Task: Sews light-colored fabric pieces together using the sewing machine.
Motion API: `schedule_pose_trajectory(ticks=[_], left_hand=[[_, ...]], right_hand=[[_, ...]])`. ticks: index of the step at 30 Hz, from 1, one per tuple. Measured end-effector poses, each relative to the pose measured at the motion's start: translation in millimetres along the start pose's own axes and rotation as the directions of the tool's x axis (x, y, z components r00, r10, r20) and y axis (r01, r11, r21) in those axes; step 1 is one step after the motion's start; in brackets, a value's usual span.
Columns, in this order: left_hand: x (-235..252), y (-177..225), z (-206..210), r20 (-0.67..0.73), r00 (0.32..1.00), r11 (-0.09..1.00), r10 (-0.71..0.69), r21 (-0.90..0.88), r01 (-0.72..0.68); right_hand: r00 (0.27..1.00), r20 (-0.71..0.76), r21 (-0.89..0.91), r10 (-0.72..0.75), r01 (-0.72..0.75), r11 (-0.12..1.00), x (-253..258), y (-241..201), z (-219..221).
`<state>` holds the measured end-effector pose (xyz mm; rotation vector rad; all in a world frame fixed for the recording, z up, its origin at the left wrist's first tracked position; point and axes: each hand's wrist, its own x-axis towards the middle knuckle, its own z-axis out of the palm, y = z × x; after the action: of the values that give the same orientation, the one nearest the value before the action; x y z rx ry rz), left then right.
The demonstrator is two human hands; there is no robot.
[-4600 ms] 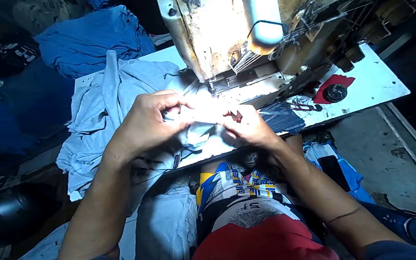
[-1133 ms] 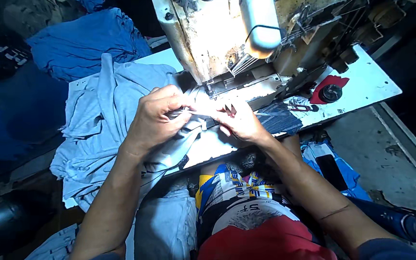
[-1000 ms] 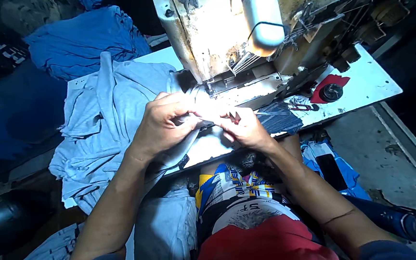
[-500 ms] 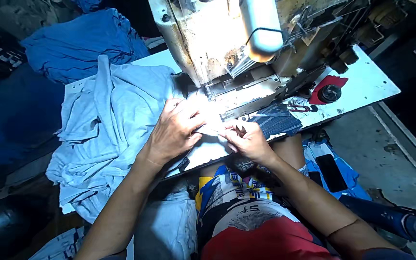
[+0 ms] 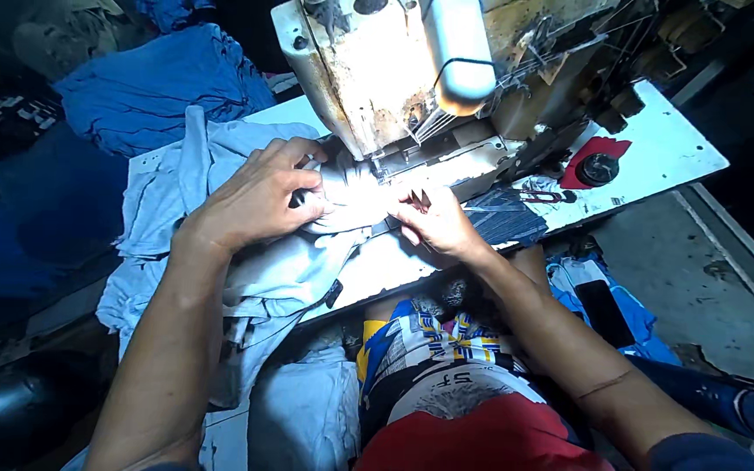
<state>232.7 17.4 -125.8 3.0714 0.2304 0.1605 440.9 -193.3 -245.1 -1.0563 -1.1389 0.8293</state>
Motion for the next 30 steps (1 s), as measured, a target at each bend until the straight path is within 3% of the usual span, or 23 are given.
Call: schedule_pose_trajectory(ticks=[5, 10, 13, 19, 25, 30], left_hand=[[-8, 18, 4, -0.28, 0.953, 0.933, 0.118, -0.297, -0.203], [-15, 34, 9, -0.444, 0.881, 0.922, 0.161, -0.251, -0.295], [-16, 39, 6, -0.438, 0.884, 0.938, 0.164, -0.209, -0.278], [-23, 38, 11, -0.213, 0.977, 0.985, 0.021, -0.162, -0.057], [-27, 52, 27, -0.384, 0.911, 0.932, -0.148, -0.364, -0.002], [-31, 78, 33, -0.476, 0.865, 0.928, -0.159, -0.37, -0.033]], right_hand=[[0.993, 0.005, 0.044, 0.119, -0.119, 0.992, 17, -13, 2], [0.986, 0.023, 0.078, 0.162, -0.164, 0.983, 28, -12, 0], [0.992, 0.039, 0.047, 0.118, -0.12, 0.992, 23, -14, 0], [0.997, 0.075, 0.034, 0.032, -0.034, 0.999, 7, -7, -4], [0.993, 0.116, 0.087, 0.02, -0.03, 0.996, -5, -6, -8], [0.996, 0.083, -0.01, 0.04, -0.039, 0.999, -8, -16, -1]])
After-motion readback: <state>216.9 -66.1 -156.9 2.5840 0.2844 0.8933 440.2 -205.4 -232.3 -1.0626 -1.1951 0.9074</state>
